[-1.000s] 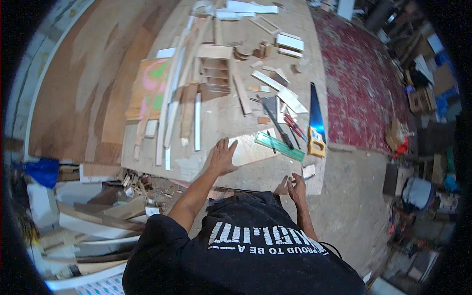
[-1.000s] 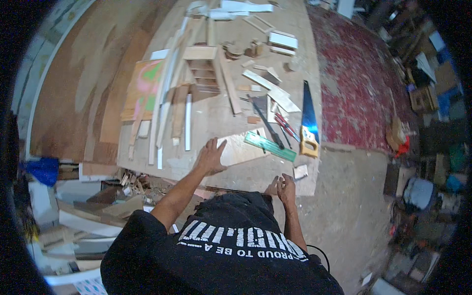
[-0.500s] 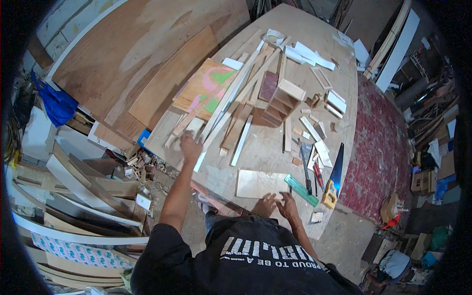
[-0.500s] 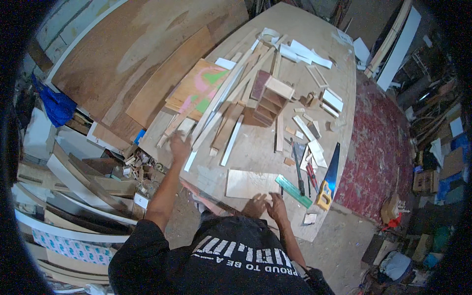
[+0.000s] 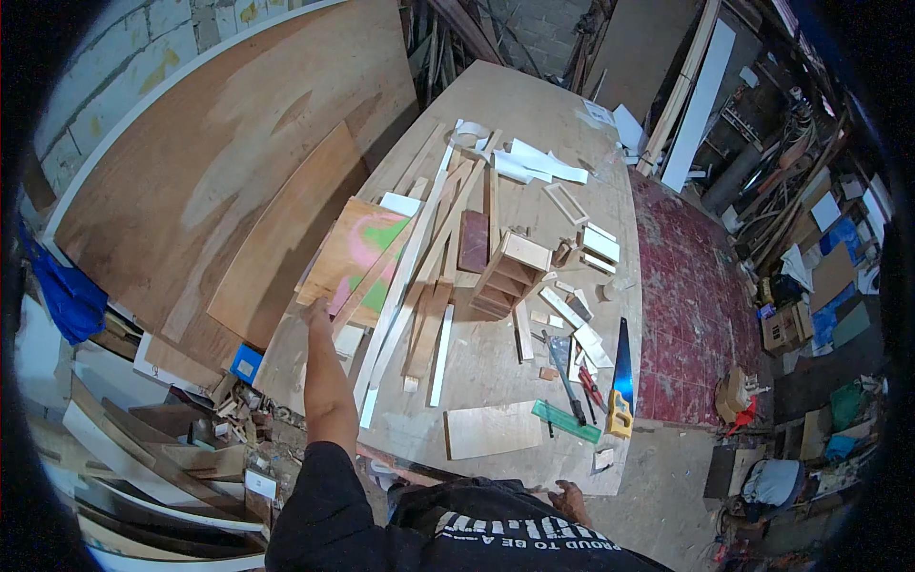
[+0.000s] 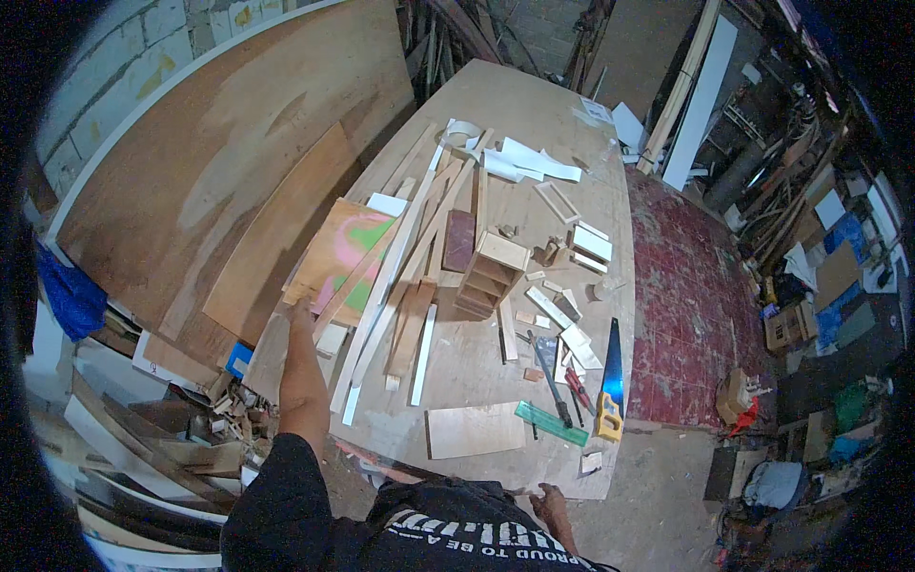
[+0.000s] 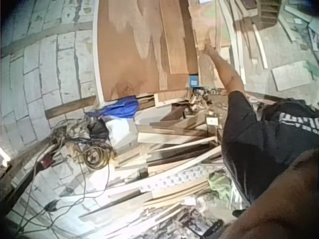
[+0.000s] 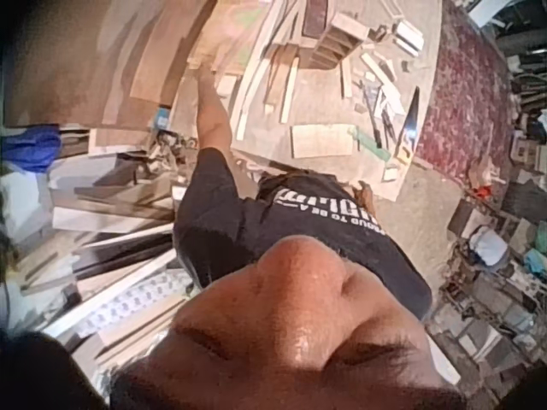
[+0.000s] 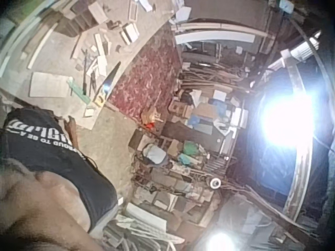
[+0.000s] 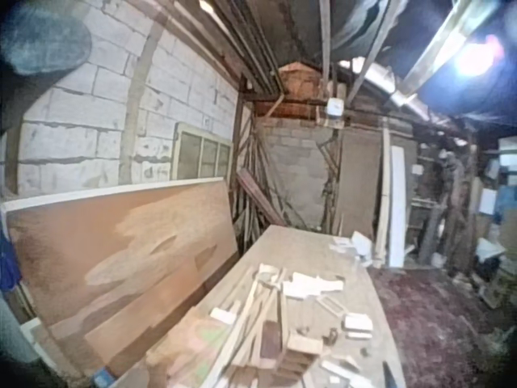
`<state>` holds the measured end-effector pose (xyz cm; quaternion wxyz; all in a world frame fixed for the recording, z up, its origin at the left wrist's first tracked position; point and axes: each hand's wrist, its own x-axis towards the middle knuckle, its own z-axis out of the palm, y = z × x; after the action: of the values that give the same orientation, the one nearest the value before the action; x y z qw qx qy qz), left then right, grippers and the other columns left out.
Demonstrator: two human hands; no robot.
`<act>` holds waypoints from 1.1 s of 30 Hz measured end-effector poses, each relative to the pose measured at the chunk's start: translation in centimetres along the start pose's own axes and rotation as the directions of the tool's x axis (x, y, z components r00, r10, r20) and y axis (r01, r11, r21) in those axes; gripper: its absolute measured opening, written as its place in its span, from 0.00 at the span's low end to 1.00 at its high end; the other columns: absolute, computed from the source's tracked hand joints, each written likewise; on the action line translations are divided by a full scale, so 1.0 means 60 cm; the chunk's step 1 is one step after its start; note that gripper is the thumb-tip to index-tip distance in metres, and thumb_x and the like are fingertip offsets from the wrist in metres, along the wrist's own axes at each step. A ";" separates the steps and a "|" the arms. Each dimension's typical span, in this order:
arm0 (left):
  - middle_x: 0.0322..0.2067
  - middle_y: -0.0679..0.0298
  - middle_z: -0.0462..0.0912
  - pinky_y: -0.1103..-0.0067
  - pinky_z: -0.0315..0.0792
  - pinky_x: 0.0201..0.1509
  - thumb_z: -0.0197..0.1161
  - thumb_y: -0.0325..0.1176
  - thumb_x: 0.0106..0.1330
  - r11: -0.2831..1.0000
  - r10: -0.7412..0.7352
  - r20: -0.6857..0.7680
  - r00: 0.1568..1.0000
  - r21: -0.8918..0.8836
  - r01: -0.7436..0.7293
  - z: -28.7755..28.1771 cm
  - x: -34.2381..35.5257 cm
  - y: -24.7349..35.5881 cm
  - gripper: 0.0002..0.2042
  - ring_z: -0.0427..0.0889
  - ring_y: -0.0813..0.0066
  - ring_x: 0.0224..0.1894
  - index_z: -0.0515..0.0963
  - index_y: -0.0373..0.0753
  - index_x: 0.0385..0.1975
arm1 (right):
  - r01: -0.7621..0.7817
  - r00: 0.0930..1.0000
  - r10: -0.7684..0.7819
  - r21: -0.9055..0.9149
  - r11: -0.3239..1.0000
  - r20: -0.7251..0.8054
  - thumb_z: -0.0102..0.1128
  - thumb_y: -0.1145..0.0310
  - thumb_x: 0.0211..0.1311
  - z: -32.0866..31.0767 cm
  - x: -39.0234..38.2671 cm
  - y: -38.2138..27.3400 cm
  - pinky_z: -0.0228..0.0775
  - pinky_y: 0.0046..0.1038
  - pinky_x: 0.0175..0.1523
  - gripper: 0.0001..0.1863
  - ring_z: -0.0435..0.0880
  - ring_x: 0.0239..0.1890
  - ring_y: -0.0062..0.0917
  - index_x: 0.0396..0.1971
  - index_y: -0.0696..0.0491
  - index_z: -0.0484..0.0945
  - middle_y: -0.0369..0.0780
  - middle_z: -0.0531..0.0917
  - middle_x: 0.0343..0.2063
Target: Assembling and checking the fit of wooden pieces for a small shelving unit.
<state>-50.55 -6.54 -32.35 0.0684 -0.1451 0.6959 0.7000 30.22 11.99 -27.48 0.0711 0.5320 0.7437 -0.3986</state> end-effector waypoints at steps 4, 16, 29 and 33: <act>0.31 0.65 0.79 0.76 0.73 0.35 0.72 0.33 0.58 0.832 -0.363 0.170 0.916 -0.384 0.401 0.103 -0.117 0.013 0.13 0.77 0.76 0.32 0.78 0.37 0.39 | 0.001 0.995 -0.010 -0.091 0.996 -0.102 0.71 0.65 0.52 -0.034 -0.008 0.012 0.78 0.34 0.41 0.25 0.85 0.33 0.37 0.50 0.59 0.79 0.52 0.82 0.41; 0.54 0.61 0.76 0.69 0.73 0.57 0.64 0.30 0.67 0.689 0.318 0.069 0.946 -0.702 -0.180 0.007 -0.163 0.241 0.19 0.77 0.65 0.51 0.72 0.44 0.57 | 0.052 0.992 -0.059 -0.070 0.996 -0.111 0.70 0.67 0.53 -0.055 0.042 0.013 0.78 0.32 0.38 0.26 0.85 0.32 0.32 0.52 0.58 0.77 0.50 0.83 0.42; 0.47 0.53 0.79 0.65 0.76 0.53 0.62 0.28 0.66 0.736 0.060 0.357 0.932 -0.647 0.200 0.296 -0.244 0.006 0.17 0.79 0.58 0.49 0.71 0.33 0.53 | 0.016 1.000 -0.016 -0.021 1.000 0.024 0.72 0.63 0.55 -0.004 0.041 0.009 0.76 0.31 0.33 0.25 0.83 0.26 0.28 0.51 0.56 0.77 0.46 0.84 0.38; 0.48 0.40 0.78 0.63 0.72 0.56 0.55 0.51 0.67 0.837 0.192 0.067 0.979 0.510 -0.199 0.305 -0.238 0.018 0.25 0.78 0.43 0.51 0.77 0.30 0.45 | -0.041 0.999 0.041 0.073 0.996 0.008 0.73 0.80 0.50 0.004 0.052 0.098 0.80 0.22 0.38 0.26 0.85 0.33 0.26 0.51 0.62 0.74 0.39 0.78 0.37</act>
<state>-39.30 13.15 -27.28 0.0375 -0.0453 0.8678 0.4934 33.80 14.80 -32.32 0.0619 0.5482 0.7172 -0.4258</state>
